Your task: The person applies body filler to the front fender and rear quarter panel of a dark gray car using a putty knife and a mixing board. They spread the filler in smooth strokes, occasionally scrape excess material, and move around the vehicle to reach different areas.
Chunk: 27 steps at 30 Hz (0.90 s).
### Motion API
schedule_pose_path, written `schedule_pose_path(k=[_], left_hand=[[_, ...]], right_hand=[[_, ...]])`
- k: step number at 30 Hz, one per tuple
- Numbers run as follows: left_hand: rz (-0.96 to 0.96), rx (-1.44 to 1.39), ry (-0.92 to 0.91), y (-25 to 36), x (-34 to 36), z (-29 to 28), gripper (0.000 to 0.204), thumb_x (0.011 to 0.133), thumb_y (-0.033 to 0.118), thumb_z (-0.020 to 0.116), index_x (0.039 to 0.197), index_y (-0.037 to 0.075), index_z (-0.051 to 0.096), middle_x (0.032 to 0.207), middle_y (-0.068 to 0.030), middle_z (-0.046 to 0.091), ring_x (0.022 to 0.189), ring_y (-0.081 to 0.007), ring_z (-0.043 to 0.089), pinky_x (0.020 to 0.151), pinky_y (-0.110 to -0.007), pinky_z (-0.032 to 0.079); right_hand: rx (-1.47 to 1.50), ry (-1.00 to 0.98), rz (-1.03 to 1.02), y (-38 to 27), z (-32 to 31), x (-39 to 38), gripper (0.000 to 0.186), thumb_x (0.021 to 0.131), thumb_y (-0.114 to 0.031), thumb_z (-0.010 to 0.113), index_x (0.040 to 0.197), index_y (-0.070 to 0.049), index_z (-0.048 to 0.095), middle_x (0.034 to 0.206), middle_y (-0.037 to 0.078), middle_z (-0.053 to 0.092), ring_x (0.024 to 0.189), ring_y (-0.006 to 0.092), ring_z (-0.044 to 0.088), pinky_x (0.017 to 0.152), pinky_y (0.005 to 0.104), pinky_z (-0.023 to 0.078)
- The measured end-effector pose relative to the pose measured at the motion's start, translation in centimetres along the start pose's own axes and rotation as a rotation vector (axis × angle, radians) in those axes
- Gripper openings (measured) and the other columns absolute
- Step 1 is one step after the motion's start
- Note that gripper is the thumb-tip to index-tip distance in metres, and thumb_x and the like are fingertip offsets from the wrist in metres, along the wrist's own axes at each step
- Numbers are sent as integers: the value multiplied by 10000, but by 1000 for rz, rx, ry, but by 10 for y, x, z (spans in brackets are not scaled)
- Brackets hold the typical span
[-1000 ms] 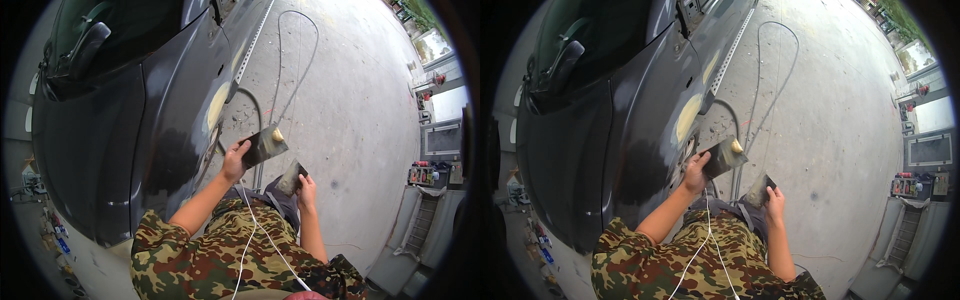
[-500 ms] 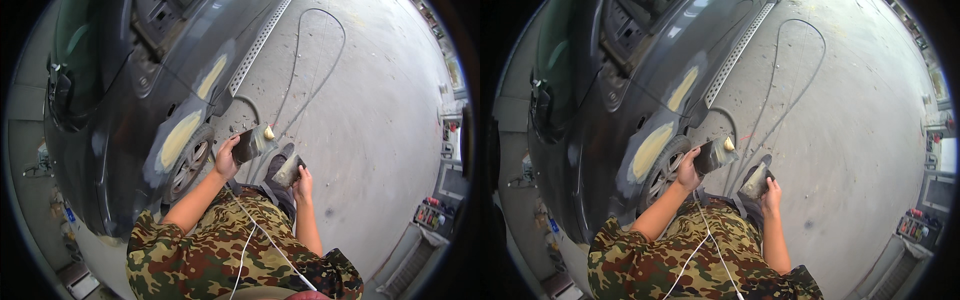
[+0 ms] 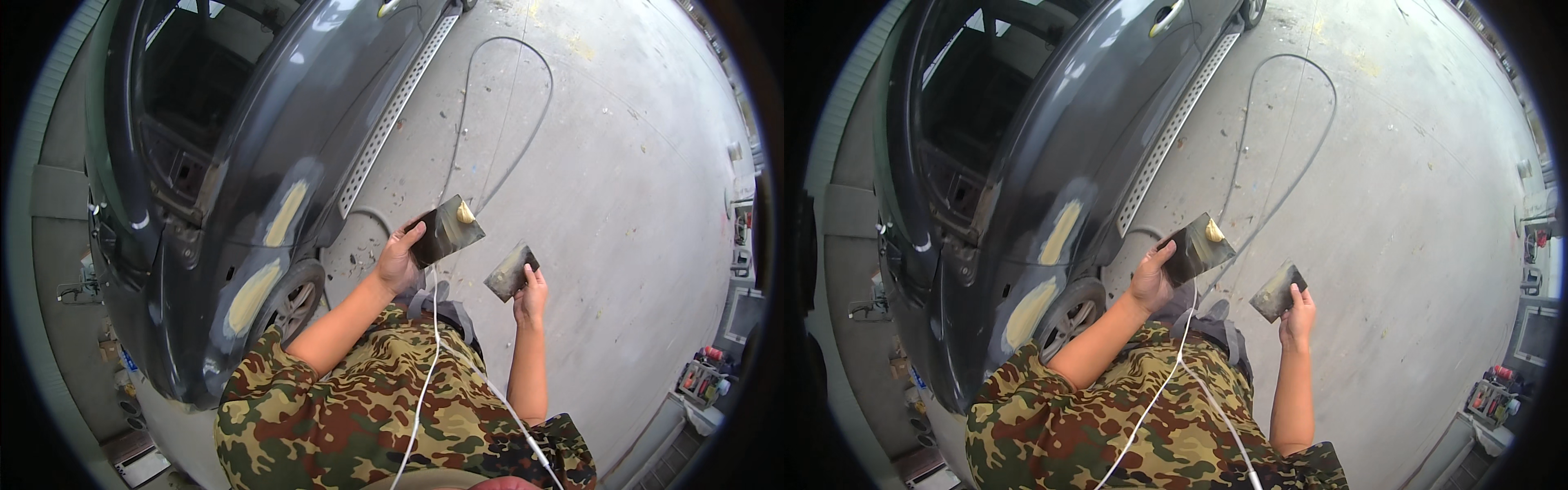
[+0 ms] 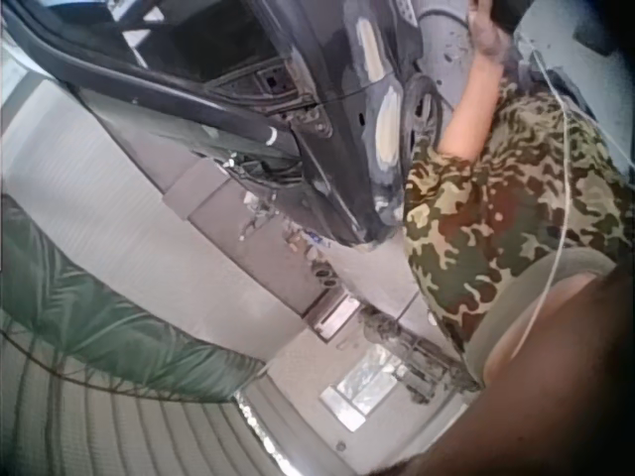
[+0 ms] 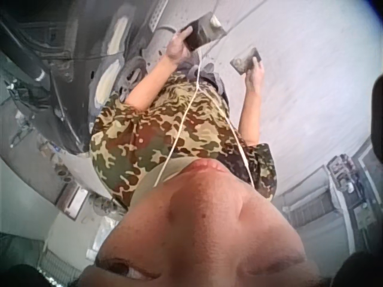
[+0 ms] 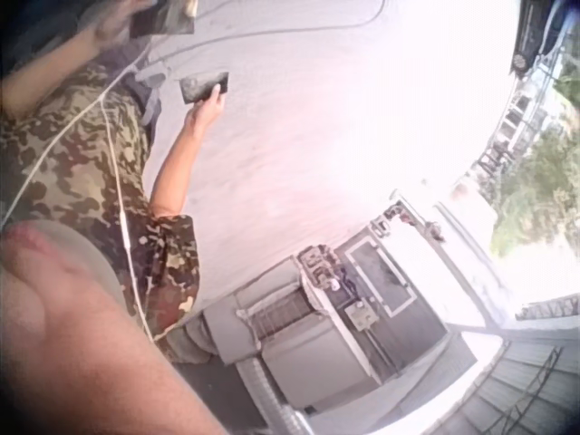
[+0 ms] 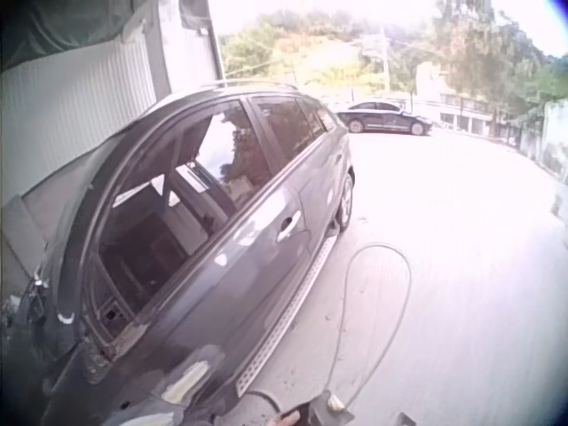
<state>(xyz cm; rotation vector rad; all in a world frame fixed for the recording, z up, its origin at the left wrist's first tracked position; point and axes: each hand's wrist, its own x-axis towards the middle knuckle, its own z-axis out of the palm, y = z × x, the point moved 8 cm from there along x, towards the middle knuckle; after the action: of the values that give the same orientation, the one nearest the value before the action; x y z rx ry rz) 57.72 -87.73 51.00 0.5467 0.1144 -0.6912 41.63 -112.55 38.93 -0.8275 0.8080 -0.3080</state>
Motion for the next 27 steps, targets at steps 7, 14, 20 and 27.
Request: schedule_pose_path(k=[7,14,20,27], left_hand=[[-47,-39,-36,-6,137,22,294,980,137,553,1228,-18,581,1159,-126,663,1028,-210,664,945,-346,528],[-114,-32,-33,18,313,67,290,984,141,548,1213,-32,583,1123,-122,675,991,-187,674,918,-332,539],[-173,9,-88,52,446,122,316,985,164,559,1223,-42,578,1129,-119,671,998,-191,672,903,-328,545],[-169,40,-49,45,575,162,336,979,185,575,1226,-43,582,1120,-124,673,979,-186,677,880,-332,553]], right_hand=[[-73,-36,58,-46,49,118,264,947,-144,599,1184,-30,611,1060,33,654,931,149,618,773,315,531],[-64,98,61,-122,84,240,258,950,-139,593,1181,-25,613,1030,30,657,891,145,620,726,304,532],[-170,152,52,-186,116,327,237,958,-136,579,1163,-20,610,1013,29,649,866,129,614,712,299,535],[-200,106,71,-233,132,462,208,956,-126,582,1128,-19,630,972,20,656,819,119,615,671,275,520]])
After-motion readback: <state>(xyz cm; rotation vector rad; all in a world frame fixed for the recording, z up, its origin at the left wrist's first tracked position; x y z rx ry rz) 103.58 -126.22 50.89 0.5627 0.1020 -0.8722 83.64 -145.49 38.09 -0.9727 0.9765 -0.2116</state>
